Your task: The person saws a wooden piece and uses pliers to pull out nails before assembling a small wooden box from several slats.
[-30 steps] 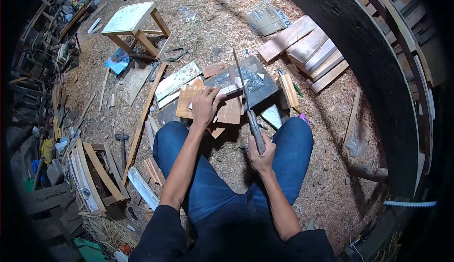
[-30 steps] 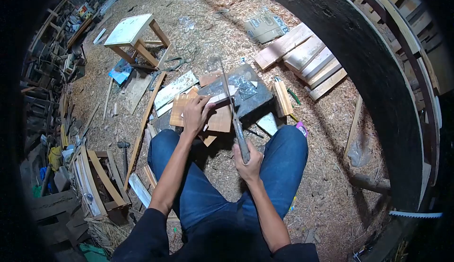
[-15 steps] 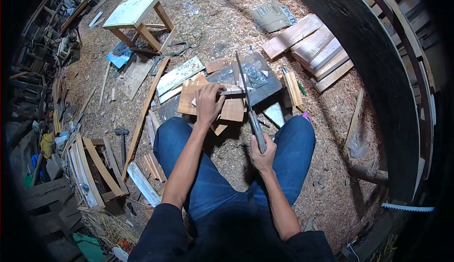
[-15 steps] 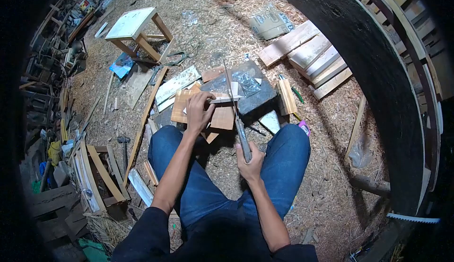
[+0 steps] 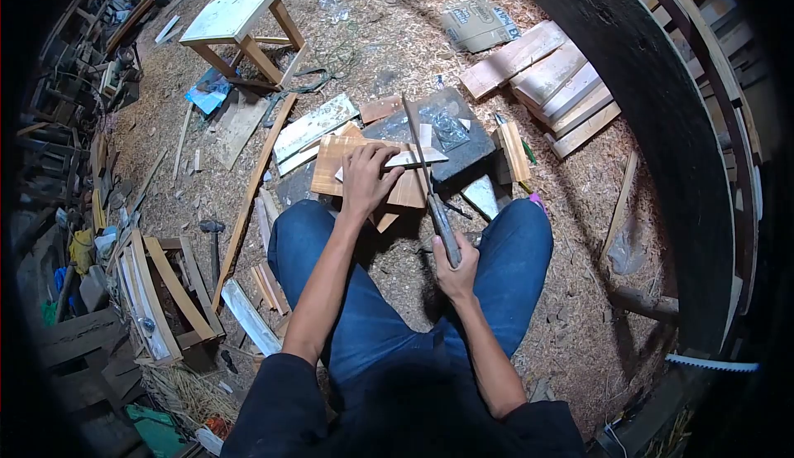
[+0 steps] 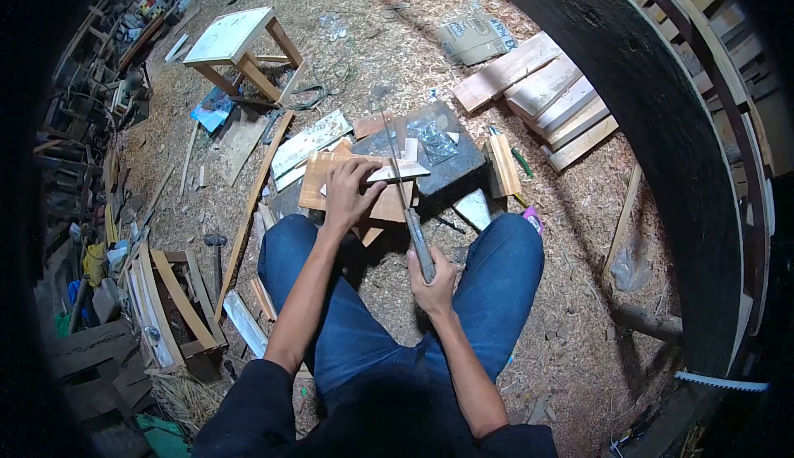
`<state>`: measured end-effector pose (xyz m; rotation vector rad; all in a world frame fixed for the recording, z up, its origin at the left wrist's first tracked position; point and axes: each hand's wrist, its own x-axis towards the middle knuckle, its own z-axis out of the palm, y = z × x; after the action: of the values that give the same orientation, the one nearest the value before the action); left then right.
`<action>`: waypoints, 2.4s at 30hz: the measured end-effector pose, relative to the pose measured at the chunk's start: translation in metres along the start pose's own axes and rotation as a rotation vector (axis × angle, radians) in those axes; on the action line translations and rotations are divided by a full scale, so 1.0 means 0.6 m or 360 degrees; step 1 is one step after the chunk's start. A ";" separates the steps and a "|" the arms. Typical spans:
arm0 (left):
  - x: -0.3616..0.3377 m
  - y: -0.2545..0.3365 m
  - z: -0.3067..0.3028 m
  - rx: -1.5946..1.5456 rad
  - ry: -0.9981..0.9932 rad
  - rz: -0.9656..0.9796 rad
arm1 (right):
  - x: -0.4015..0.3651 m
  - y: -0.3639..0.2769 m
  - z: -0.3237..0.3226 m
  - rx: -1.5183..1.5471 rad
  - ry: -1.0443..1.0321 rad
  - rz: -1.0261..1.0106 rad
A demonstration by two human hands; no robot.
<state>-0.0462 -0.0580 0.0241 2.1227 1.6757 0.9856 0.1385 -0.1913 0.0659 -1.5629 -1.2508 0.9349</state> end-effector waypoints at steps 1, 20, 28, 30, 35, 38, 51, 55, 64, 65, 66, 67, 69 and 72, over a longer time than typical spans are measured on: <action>-0.001 0.002 0.002 0.0044 0.0015 0.0018 | -0.001 0.000 0.001 0.0014 -0.0009 -0.0009; 0.092 -0.013 0.069 0.0461 0.0105 -0.0503 | 0.003 0.033 0.011 0.0035 -0.0073 0.0081; 0.101 -0.003 0.062 0.0743 -0.0200 -0.0628 | 0.004 0.033 0.009 0.0095 -0.0082 0.0042; 0.103 0.000 0.058 0.0683 -0.0241 -0.0651 | 0.005 0.036 0.005 0.0044 -0.0090 0.0016; 0.101 -0.011 0.062 0.0584 -0.0396 -0.0682 | 0.019 -0.011 0.004 -0.0017 -0.0089 0.0054; 0.104 -0.019 0.066 0.0494 -0.0426 -0.0685 | 0.028 -0.028 0.016 -0.0130 -0.0063 0.0018; 0.104 -0.028 0.067 0.0478 -0.0369 -0.0768 | 0.000 -0.049 -0.016 -0.0031 -0.0076 0.0226; 0.107 -0.035 0.075 0.0605 -0.0423 -0.0706 | -0.039 -0.046 -0.053 -0.0066 -0.0100 0.0223; 0.105 -0.027 0.059 0.0506 -0.0295 -0.0797 | 0.003 -0.012 -0.070 -0.0133 -0.0220 0.0169; 0.101 -0.026 0.057 0.0475 -0.0248 -0.0770 | -0.003 -0.014 -0.071 -0.0199 -0.0174 0.0049; 0.100 -0.027 0.055 0.0448 -0.0202 -0.0740 | -0.010 -0.017 -0.070 -0.0260 -0.0125 -0.0070; 0.098 -0.025 0.056 0.0452 -0.0125 -0.0721 | -0.024 -0.023 -0.070 -0.0214 -0.0074 -0.0152; 0.101 -0.020 0.058 0.0478 -0.0061 -0.0654 | -0.036 -0.041 -0.074 -0.0198 0.0005 -0.0160; 0.109 -0.009 0.070 0.0470 -0.0063 -0.0596 | -0.027 -0.039 -0.076 -0.0160 0.0088 -0.0101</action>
<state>-0.0163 0.0130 0.0125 1.8653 2.2042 0.6126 0.1706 -0.2133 0.1029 -1.6063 -1.3181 0.7940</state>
